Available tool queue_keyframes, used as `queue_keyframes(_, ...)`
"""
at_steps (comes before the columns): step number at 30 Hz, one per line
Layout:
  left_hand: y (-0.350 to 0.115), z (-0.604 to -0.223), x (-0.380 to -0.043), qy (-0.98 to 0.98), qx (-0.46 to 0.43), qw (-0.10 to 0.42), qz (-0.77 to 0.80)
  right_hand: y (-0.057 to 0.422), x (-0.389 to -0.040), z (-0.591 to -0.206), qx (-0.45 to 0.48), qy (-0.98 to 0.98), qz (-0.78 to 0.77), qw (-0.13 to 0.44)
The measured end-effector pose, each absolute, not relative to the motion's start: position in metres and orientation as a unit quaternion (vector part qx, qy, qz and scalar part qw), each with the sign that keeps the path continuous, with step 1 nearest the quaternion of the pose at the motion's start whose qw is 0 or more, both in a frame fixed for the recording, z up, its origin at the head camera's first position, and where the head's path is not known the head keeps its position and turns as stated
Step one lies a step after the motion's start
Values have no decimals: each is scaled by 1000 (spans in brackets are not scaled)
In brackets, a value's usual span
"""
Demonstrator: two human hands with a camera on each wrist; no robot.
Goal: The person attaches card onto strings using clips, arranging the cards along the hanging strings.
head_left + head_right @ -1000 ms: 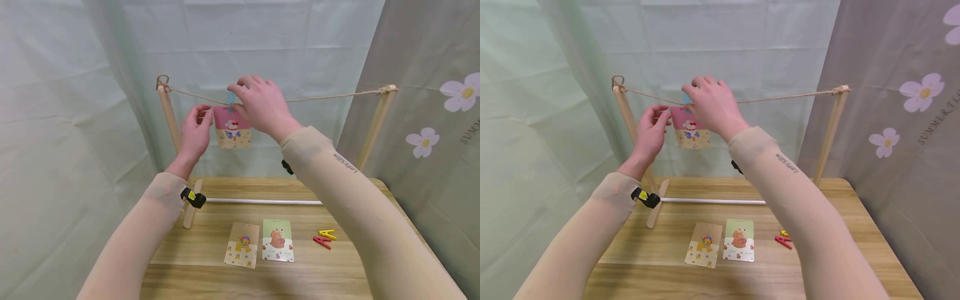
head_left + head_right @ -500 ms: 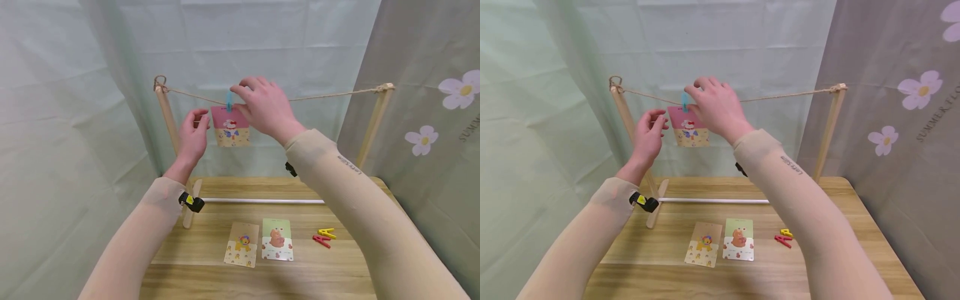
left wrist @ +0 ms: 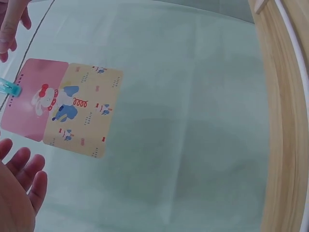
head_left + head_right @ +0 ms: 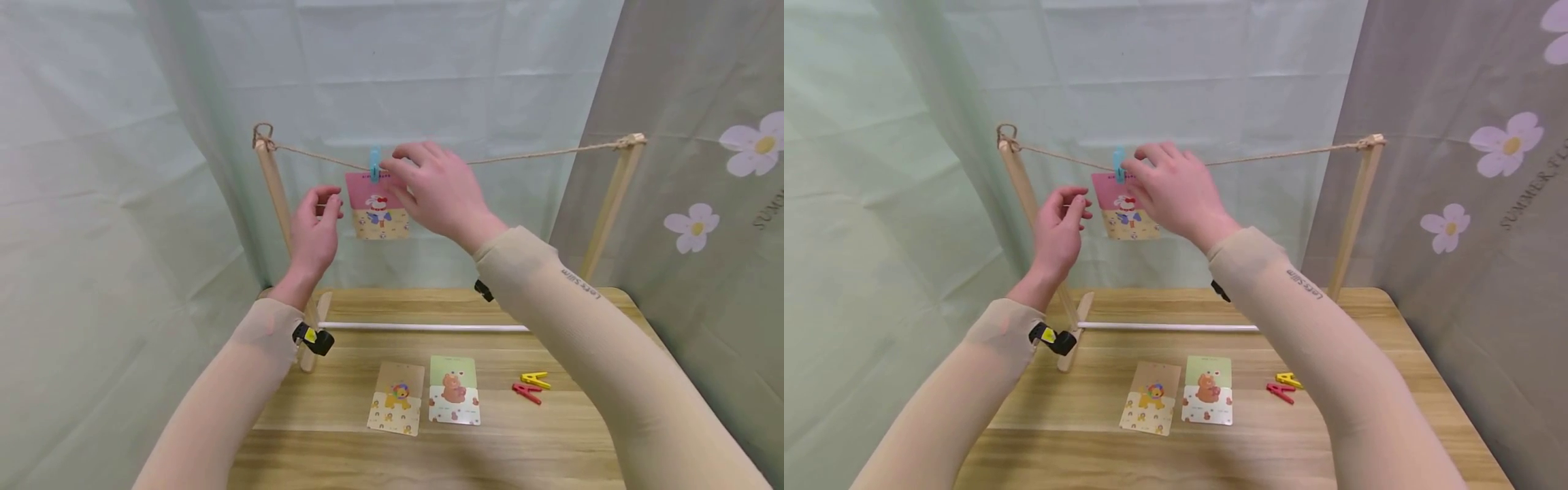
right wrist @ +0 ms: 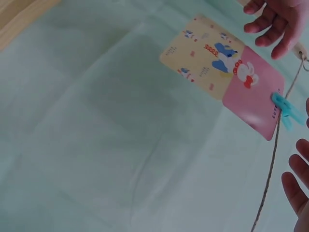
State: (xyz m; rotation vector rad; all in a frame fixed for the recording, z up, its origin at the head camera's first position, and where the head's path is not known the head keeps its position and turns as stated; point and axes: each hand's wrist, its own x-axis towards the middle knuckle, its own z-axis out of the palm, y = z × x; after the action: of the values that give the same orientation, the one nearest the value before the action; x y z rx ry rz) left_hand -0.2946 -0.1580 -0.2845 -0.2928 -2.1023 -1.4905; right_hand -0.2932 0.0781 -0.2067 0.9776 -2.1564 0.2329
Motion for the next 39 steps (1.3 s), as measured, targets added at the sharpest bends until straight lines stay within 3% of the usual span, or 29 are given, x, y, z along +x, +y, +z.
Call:
queue_keyframes(20, -164, -310, -290, -785, -133, 289, -532, 105, -288, -249, 424, -801, 114, 407)
queue_keyframes(39, -179, -342, -270, -781, -134, 240, -561, 134, -268, -286, 421, -804, 118, 403)
